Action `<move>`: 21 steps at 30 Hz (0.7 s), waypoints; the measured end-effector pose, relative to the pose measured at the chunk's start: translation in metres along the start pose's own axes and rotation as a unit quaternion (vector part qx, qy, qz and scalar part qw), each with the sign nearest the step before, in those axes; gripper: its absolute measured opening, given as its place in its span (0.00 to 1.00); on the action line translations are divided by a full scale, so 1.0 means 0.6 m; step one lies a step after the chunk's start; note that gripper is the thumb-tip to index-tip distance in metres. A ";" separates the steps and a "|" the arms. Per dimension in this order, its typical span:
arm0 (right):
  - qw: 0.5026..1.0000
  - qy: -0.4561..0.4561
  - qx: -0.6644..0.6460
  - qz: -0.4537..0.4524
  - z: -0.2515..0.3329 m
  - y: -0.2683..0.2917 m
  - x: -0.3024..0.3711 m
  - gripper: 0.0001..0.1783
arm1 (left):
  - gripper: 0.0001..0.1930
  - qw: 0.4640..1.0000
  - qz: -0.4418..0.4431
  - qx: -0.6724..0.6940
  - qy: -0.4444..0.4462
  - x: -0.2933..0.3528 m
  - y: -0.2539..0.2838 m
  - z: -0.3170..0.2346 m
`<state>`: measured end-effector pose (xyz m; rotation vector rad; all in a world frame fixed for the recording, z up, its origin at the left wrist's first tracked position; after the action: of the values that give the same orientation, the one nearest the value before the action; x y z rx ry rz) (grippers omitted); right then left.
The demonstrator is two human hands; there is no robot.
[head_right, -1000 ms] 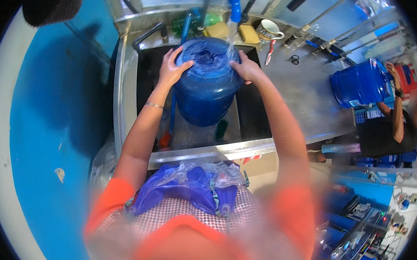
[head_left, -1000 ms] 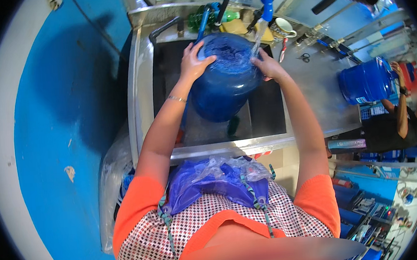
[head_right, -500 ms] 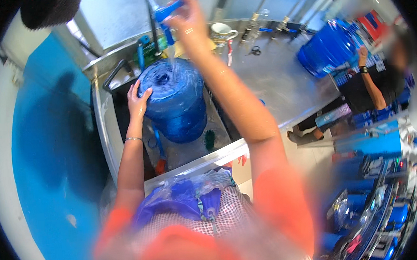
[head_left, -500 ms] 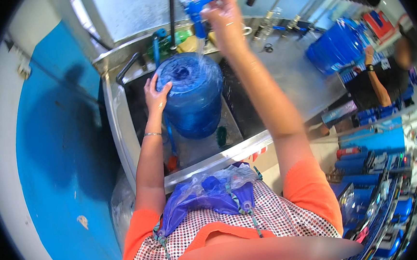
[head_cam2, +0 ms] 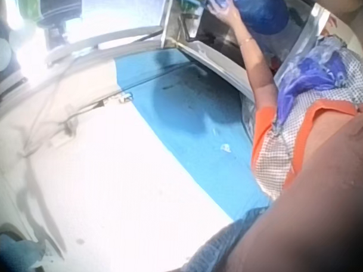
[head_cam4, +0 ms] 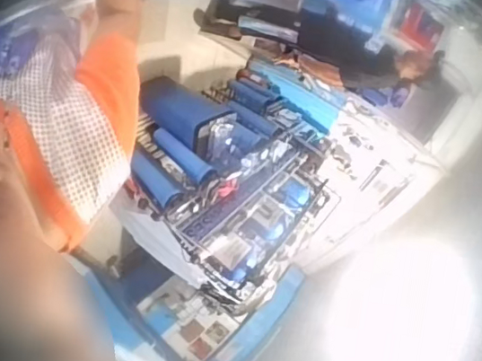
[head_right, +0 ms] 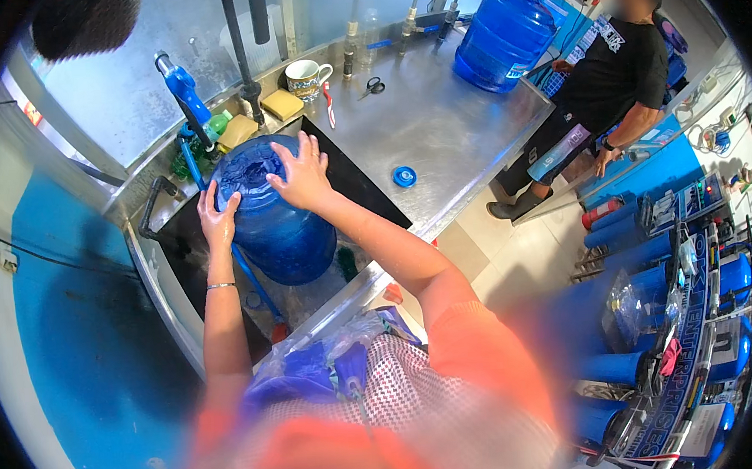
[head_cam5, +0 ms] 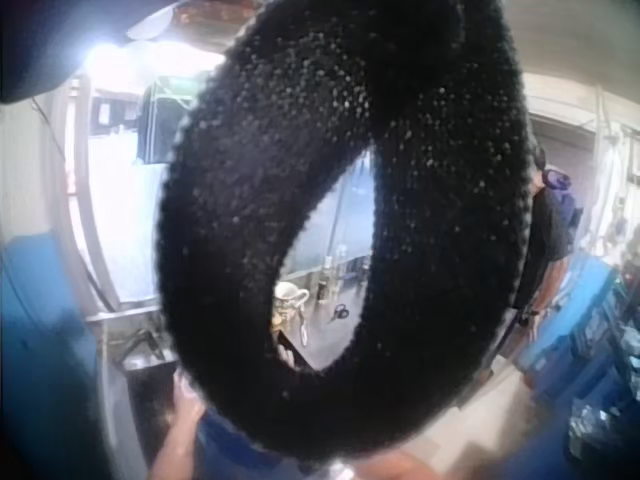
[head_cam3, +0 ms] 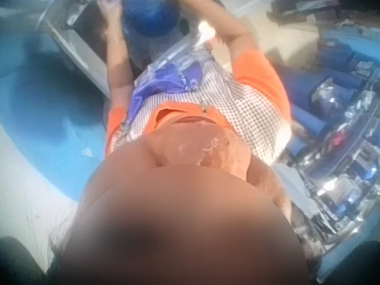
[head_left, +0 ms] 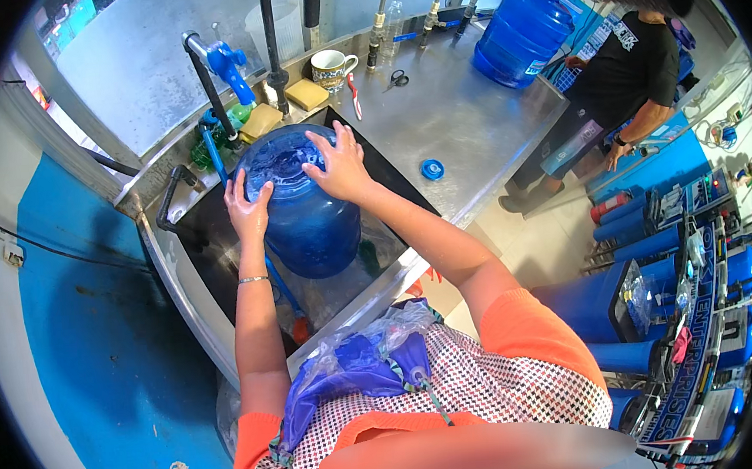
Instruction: The person scrubs the exterior of a large blue water jug with a soapy sponge, rinses it with a hose, and fills the jug with water. They then place the filled jug on a counter.
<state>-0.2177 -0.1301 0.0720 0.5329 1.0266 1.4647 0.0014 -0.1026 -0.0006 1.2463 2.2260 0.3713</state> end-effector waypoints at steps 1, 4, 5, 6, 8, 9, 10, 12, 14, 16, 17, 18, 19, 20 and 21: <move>1.000 0.007 -0.007 -0.021 -0.012 -0.010 0.005 0.35 | 0.35 1.000 0.004 0.003 -0.018 0.003 -0.003 -0.010; 1.000 -0.009 -0.009 -0.001 -0.042 -0.029 0.018 0.32 | 0.35 1.000 0.008 0.000 -0.030 0.012 -0.008 -0.031; 1.000 -0.016 0.007 0.010 -0.049 -0.032 0.021 0.31 | 0.35 1.000 0.012 -0.003 -0.020 0.014 -0.009 -0.034; 1.000 -0.016 0.018 0.013 -0.053 -0.032 0.024 0.31 | 0.35 1.000 0.016 -0.015 -0.014 0.014 -0.010 -0.037; 0.999 -0.012 0.029 0.007 -0.056 -0.031 0.028 0.30 | 0.36 1.000 0.014 -0.001 -0.027 0.016 -0.010 -0.041; 0.999 -0.012 0.032 0.006 -0.056 -0.030 0.030 0.30 | 0.36 1.000 0.016 -0.006 -0.025 0.018 -0.010 -0.041; 1.000 -0.009 0.021 0.000 -0.053 -0.031 0.032 0.30 | 0.37 1.000 0.009 -0.006 -0.029 0.019 -0.008 -0.040; 0.999 0.007 0.020 -0.025 -0.046 -0.030 0.035 0.29 | 0.37 1.000 0.003 -0.004 -0.025 0.023 -0.006 -0.037; 0.997 0.022 0.053 -0.045 -0.038 -0.030 0.037 0.28 | 0.38 1.000 -0.001 -0.002 -0.012 0.029 -0.001 -0.032; 0.998 0.027 0.048 -0.030 -0.029 -0.032 0.036 0.28 | 0.38 1.000 -0.008 -0.003 -0.010 0.034 0.006 -0.027; 0.998 0.028 0.046 -0.023 -0.024 -0.034 0.035 0.28 | 0.37 1.000 -0.011 0.000 -0.008 0.036 0.011 -0.023; 0.998 0.031 0.053 -0.017 -0.018 -0.035 0.035 0.28 | 0.37 1.000 -0.017 -0.002 -0.006 0.039 0.016 -0.020; 0.998 0.039 0.052 -0.016 -0.012 -0.036 0.034 0.28 | 0.37 1.000 -0.017 -0.006 0.008 0.040 0.021 -0.015; 0.998 0.051 0.041 -0.014 -0.004 -0.038 0.035 0.28 | 0.37 1.000 -0.021 -0.001 0.014 0.043 0.027 -0.011; 0.998 0.054 0.039 -0.006 0.003 -0.039 0.035 0.28 | 0.37 0.999 -0.028 0.008 0.013 0.046 0.034 -0.007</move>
<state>-0.2073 -0.1116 0.0483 0.5065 1.1747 1.4603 0.0017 -0.0685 0.0036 1.1901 2.2851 0.3513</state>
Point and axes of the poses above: each hand's wrist, its own x-axis away from the middle knuckle, its own y-axis out of the back of the hand, z = x × y, the point moved 3 cm from there along -x, towards the middle knuckle
